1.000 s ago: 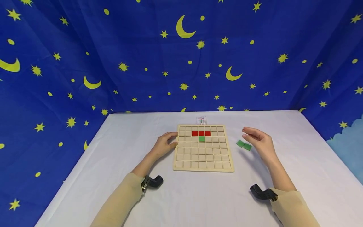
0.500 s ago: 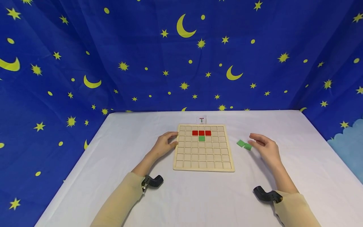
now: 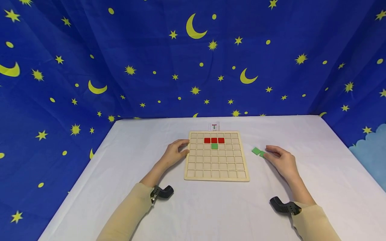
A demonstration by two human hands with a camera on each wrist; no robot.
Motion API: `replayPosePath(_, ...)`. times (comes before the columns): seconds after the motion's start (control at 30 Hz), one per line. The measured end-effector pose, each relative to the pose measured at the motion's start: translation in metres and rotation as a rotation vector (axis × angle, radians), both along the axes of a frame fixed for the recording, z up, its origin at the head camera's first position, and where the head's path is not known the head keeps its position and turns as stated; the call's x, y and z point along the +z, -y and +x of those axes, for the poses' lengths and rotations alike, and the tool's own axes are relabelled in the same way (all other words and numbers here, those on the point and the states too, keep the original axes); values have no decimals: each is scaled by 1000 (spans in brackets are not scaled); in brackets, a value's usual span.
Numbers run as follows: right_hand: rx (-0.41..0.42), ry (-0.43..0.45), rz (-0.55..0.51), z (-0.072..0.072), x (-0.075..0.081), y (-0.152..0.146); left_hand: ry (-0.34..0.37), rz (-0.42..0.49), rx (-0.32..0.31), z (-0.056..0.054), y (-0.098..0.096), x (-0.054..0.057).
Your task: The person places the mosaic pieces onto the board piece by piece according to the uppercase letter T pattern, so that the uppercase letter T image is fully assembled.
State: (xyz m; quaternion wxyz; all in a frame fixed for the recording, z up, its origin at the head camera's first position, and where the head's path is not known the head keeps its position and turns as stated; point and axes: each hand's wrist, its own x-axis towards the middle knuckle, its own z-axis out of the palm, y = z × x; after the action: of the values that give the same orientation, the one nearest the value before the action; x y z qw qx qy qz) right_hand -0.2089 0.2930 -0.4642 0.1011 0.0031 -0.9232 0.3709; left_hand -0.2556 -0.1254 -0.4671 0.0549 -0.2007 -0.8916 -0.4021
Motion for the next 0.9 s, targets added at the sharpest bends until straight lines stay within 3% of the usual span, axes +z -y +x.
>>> replayPosePath(0.9, 15, -48, 103, 5, -3, 3, 28, -2, -7, 0, 1, 0)
